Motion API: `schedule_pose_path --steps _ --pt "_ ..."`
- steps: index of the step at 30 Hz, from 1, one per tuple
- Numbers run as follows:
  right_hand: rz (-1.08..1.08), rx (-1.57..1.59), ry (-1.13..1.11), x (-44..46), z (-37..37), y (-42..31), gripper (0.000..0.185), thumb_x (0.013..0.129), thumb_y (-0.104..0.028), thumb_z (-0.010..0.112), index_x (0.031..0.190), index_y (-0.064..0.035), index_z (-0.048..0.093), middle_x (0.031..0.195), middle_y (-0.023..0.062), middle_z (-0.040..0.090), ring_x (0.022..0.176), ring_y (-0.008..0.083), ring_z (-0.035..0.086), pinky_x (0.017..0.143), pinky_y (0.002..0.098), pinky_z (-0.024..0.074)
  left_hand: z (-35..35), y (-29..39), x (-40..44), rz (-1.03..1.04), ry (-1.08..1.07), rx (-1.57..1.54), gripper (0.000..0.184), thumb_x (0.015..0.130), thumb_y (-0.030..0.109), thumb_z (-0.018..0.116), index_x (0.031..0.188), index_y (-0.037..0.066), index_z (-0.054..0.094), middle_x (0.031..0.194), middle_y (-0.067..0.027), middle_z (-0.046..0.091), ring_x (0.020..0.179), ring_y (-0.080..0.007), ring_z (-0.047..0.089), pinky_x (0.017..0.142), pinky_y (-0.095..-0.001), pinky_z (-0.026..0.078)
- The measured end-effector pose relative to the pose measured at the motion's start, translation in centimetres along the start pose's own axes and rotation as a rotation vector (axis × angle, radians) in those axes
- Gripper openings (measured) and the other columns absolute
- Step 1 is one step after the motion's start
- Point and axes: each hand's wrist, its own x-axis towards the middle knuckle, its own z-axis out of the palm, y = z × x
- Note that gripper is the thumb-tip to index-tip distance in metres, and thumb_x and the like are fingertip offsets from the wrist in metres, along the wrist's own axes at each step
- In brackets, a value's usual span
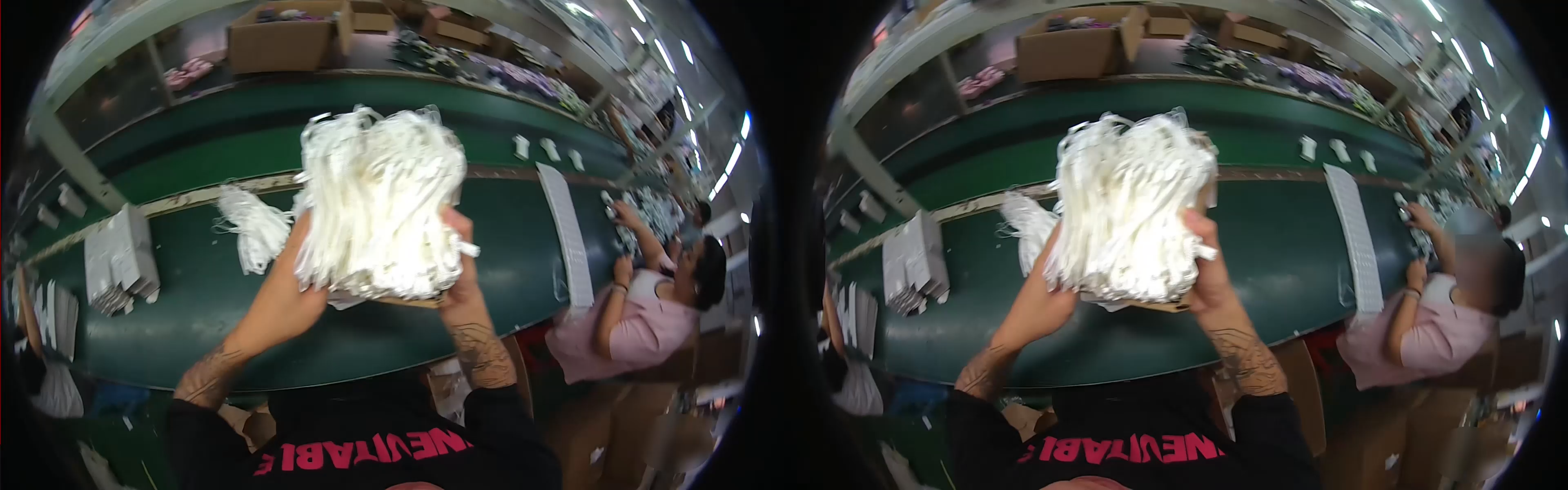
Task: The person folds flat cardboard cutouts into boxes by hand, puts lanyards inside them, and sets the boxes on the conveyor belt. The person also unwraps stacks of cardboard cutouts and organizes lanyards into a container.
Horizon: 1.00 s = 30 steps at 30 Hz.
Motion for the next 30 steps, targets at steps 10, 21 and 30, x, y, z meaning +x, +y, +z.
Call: schedule_pose_path --steps 10,21,30 --pt "-0.346 -1.793 0.266 -0.9 -12.1 -5.8 0.093 0.09 -0.039 0.07 0.156 0.0035 0.021 0.155 0.0312 0.032 0.144 0.0385 0.035 0.113 0.0603 0.0289 22.6 -7.5 -0.3 -0.966 -0.256 -1.102 0.041 0.105 0.011 0.051 0.144 0.0 0.046 0.137 -0.0167 0.057 0.129 -0.021 0.054 0.111 -0.0348 0.043" --pt "-0.264 -1.911 0.386 0.4 -15.7 -8.9 0.099 0.076 -0.059 0.079 0.147 0.0009 0.043 0.149 0.0256 0.044 0.139 0.0363 0.043 0.114 0.0537 0.0296 17.6 -7.0 -3.0 -0.353 -0.24 -0.608 0.059 0.102 0.007 0.057 0.153 0.001 0.03 0.15 -0.0167 0.044 0.14 -0.0226 0.043 0.112 -0.0349 0.04" --pt "-0.249 -1.529 0.464 0.2 -16.8 -10.2 0.06 0.089 -0.046 0.074 0.121 0.0034 0.065 0.103 0.018 0.074 0.099 0.0257 0.072 0.087 0.036 0.0539 21.3 -7.1 4.2 -0.047 -0.055 0.142 0.092 0.099 0.033 0.061 0.159 -0.006 0.004 0.166 -0.0299 -0.004 0.155 -0.0424 -0.002 0.121 -0.0579 -0.003"
